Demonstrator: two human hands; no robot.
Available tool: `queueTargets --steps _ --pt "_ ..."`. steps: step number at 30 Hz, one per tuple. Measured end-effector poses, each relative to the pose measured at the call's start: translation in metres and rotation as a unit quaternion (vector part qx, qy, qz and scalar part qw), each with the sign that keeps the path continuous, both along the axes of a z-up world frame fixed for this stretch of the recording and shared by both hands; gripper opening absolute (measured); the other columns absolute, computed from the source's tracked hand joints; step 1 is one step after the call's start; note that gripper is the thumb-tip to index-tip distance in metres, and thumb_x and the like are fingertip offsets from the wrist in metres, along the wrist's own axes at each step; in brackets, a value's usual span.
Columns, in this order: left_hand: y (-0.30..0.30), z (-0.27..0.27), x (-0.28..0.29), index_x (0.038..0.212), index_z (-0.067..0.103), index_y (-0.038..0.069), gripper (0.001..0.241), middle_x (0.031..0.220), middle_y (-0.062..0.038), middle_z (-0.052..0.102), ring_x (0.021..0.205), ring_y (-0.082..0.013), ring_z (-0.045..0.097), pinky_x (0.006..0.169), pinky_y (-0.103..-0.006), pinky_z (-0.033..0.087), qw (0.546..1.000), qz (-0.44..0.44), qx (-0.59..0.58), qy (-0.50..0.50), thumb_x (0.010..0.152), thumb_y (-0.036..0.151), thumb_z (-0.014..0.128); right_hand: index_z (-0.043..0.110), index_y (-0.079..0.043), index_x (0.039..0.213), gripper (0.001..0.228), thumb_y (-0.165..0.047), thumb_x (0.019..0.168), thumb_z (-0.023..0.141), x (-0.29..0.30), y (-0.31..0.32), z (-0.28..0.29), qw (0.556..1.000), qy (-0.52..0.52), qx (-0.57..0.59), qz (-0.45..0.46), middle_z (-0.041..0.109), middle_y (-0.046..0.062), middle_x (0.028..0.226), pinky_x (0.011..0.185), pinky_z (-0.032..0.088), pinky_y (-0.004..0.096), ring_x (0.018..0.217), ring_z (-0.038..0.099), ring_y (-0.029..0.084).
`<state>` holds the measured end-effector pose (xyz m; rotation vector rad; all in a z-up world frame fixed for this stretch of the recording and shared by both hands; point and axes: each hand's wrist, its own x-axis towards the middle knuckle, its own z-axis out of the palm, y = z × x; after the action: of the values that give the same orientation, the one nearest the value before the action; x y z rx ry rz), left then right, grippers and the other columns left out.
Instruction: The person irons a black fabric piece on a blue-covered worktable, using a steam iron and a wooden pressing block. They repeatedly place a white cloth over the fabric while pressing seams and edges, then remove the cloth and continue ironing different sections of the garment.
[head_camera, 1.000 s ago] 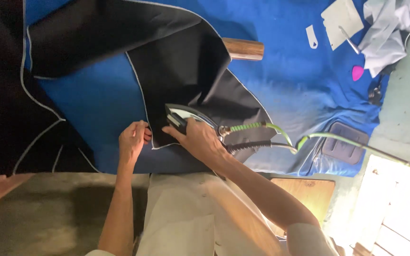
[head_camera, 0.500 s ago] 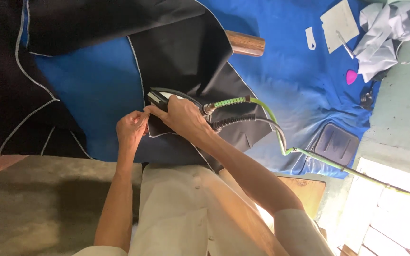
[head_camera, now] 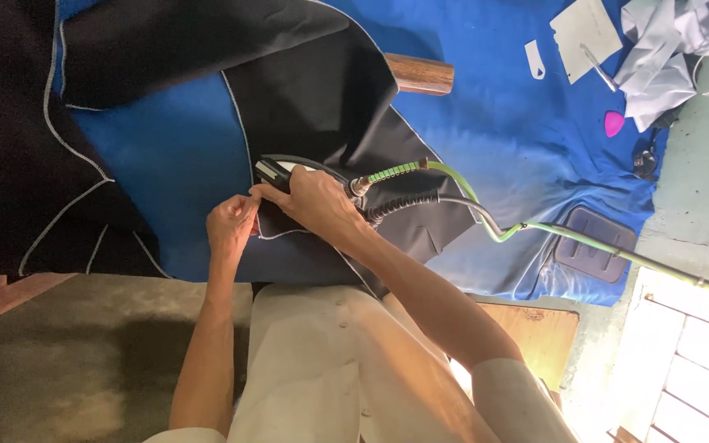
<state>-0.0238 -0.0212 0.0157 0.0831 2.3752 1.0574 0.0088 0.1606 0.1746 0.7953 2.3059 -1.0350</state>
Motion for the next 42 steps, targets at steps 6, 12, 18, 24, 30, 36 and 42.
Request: queueTargets --steps 6,12,18,24,30,36,42 --pt "-0.006 -0.014 -0.004 0.074 0.073 0.015 0.043 0.053 -0.006 0.066 0.052 -0.0174 0.069 0.059 -0.0275 0.059 0.998 0.012 0.047 -0.032 0.100 0.049 0.065 0.064 0.001 0.093 0.077 -0.075 0.084 0.055 0.001 0.000 0.000 1.000 0.000 0.006 0.001 0.069 0.023 0.084 0.072 0.060 0.053 0.090 0.074 0.043" --pt "-0.006 -0.016 -0.006 0.076 0.072 0.012 0.043 0.052 -0.007 0.066 0.050 -0.0189 0.069 0.056 -0.0289 0.059 0.999 0.005 0.022 -0.043 0.100 0.046 0.064 0.065 0.000 0.091 0.074 -0.074 0.085 0.055 0.006 0.001 -0.009 1.000 0.024 0.009 -0.006 0.069 0.019 0.079 0.066 0.061 0.047 0.083 0.075 0.038" --pt "0.000 0.009 -0.005 0.078 0.073 0.009 0.033 0.053 -0.010 0.065 0.050 -0.0224 0.068 0.053 -0.0300 0.058 0.999 -0.004 0.041 -0.035 0.099 0.034 0.065 0.064 0.002 0.091 0.080 -0.077 0.083 0.053 0.020 0.006 0.009 0.998 0.036 0.015 -0.051 0.068 0.021 0.077 0.063 0.061 0.049 0.079 0.075 0.040" --pt "0.002 0.021 -0.008 0.082 0.074 0.005 0.033 0.056 -0.012 0.066 0.052 -0.0194 0.068 0.053 -0.0291 0.058 0.997 -0.021 0.050 -0.055 0.102 0.030 0.066 0.065 -0.003 0.094 0.083 -0.084 0.078 0.058 0.091 0.023 0.007 0.975 -0.033 0.027 -0.218 0.073 0.023 0.083 0.069 0.060 0.050 0.086 0.075 0.041" --pt "-0.004 0.011 -0.011 0.082 0.075 0.006 0.035 0.061 -0.014 0.068 0.058 -0.0231 0.070 0.056 -0.0320 0.060 0.995 -0.017 0.029 -0.097 0.105 0.031 0.065 0.071 -0.011 0.112 0.075 -0.077 0.077 0.070 0.196 0.007 -0.057 0.944 -0.025 0.078 -0.320 0.076 0.017 0.081 0.067 0.062 0.043 0.083 0.077 0.035" --pt "0.001 0.014 -0.012 0.085 0.074 0.006 0.041 0.068 -0.016 0.070 0.065 -0.0279 0.071 0.062 -0.0389 0.060 0.996 -0.056 -0.020 -0.058 0.106 0.040 0.065 0.060 -0.017 0.086 0.058 -0.072 0.077 0.075 0.220 -0.004 -0.053 0.939 0.063 0.117 -0.317 0.068 0.015 0.060 0.054 0.057 0.040 0.065 0.075 0.034" --pt "-0.008 -0.009 -0.014 0.078 0.069 0.008 0.036 0.062 -0.013 0.064 0.058 -0.0227 0.065 0.055 -0.0355 0.058 0.995 -0.025 0.002 -0.094 0.106 0.030 0.066 0.063 -0.009 0.087 0.065 -0.071 0.075 0.077 0.161 0.009 -0.016 0.945 0.032 0.111 -0.307 0.069 0.020 0.061 0.052 0.058 0.044 0.062 0.074 0.038"
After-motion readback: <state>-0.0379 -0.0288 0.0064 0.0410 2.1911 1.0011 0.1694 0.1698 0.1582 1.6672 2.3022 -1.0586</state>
